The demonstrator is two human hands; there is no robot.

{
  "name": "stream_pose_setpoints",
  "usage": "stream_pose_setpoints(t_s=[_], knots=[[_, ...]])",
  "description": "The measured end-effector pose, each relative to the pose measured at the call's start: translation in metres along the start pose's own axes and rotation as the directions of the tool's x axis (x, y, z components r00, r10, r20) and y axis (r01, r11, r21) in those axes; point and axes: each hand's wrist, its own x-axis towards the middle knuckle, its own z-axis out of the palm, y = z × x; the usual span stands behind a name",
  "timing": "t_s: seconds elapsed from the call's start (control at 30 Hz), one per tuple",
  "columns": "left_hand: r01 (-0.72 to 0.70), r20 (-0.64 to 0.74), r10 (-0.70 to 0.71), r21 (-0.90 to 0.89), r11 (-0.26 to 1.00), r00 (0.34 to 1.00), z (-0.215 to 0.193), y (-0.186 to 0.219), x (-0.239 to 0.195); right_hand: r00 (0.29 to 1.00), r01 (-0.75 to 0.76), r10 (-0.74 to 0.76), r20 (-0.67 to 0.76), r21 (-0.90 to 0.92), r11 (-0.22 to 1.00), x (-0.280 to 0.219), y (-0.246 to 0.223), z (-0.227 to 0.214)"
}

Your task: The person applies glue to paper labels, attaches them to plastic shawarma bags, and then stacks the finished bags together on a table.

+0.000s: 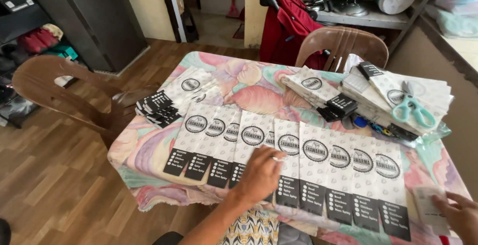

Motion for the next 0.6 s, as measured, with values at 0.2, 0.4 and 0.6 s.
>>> stream_pose_setpoints(t_s=[0.2, 0.4, 0.6], knots=[[-0.141, 0.063, 0.156, -0.201, 0.97, 0.986, 0.068, 0.067, 0.011, 0.654, 0.508, -0.699, -0.289, -0.518, 0.689, -0.077, -0.008, -0.005], [-0.232, -0.068, 0.224, -0.387, 0.892, 0.972, 0.122, 0.094, -0.004, 0.606, 0.729, -0.768, -0.208, -0.24, 0.641, -0.185, -0.069, -0.001], [-0.226, -0.097, 0.205, -0.341, 0.912, 0.974, 0.156, 0.112, -0.018, 0.595, 0.792, -0.769, -0.234, 0.006, 0.611, -0.227, -0.101, -0.016]])
